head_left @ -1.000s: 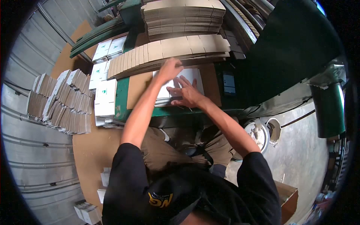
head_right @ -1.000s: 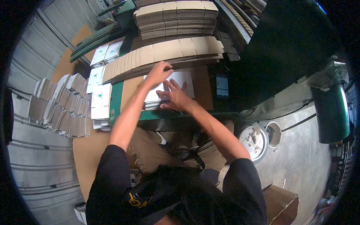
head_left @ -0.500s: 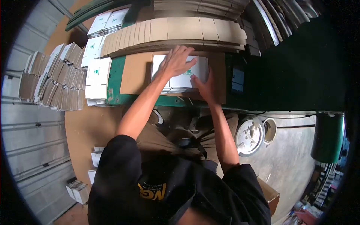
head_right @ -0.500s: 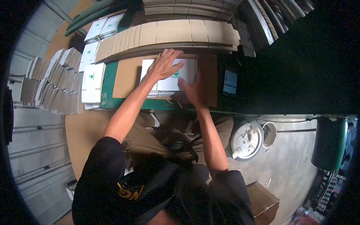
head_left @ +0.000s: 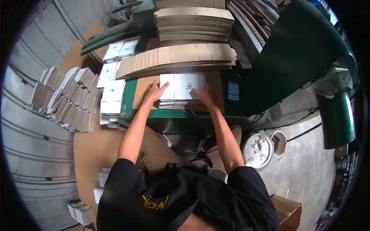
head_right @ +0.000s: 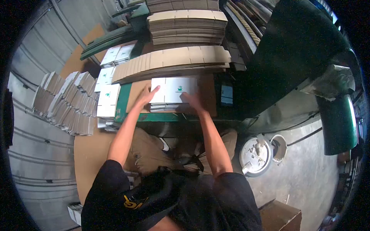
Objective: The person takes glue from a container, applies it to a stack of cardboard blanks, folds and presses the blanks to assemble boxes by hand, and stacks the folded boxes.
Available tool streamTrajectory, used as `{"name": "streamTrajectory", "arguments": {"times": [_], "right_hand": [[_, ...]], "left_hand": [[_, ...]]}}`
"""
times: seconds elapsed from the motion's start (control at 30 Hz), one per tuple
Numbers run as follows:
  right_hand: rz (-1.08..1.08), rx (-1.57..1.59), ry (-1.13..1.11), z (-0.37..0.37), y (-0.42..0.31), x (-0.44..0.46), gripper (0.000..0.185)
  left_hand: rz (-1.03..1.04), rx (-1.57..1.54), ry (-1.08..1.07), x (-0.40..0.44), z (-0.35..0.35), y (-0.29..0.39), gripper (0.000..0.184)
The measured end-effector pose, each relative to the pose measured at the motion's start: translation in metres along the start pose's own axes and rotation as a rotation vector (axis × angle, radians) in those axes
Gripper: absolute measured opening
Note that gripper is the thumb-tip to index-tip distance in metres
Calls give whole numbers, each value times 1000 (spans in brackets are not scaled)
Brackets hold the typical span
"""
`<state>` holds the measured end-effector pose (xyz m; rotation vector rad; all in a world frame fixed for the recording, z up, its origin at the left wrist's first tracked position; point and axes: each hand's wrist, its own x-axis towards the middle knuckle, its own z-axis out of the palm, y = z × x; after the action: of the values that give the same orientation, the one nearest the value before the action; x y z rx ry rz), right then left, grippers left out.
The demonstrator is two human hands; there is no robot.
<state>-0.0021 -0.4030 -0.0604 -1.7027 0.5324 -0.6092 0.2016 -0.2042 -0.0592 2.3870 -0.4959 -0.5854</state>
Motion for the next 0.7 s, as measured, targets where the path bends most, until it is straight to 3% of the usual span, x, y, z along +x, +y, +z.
{"name": "streamTrajectory", "arguments": {"times": [0.07, 0.13, 0.2, 0.23, 0.3, 0.37, 0.43, 0.47, 0.53, 0.6, 0.67, 0.7], "right_hand": [[179, -57, -114, -4, -16, 0, 69], [134, -42, -166, -1, 57, 23, 68], [418, 84, -305, -3, 102, 46, 68], [405, 79, -304, -7, 82, 41, 68], [290, 218, -333, -25, 7, 5, 68], [267, 161, -349, -33, -21, 2, 66], [-74, 214, -214, -35, -24, 3, 67], [-82, 209, -227, -37, -1, 14, 67], [-227, 78, -208, -34, 72, 42, 87], [-172, 26, -225, -27, 60, 16, 84], [113, -135, -140, -22, 49, 0, 83], [91, -141, -154, -20, 44, 6, 83]], "left_hand": [[31, -137, 32, -9, 5, -7, 126], [16, -280, -65, -19, -2, -4, 134], [-39, -603, -90, -27, -10, -2, 135], [-28, -608, -84, -34, -15, 2, 135], [184, -833, -262, -51, -26, 11, 124], [274, -779, -135, -48, -23, 3, 119], [475, -587, 122, -56, -26, 6, 115], [512, -700, -4, -70, -31, 12, 118], [668, -760, 41, -45, 2, -13, 121], [616, -685, 22, -34, 31, -31, 123], [548, -680, -71, -42, 40, -23, 128], [626, -716, 12, -39, 45, -18, 129]]}}
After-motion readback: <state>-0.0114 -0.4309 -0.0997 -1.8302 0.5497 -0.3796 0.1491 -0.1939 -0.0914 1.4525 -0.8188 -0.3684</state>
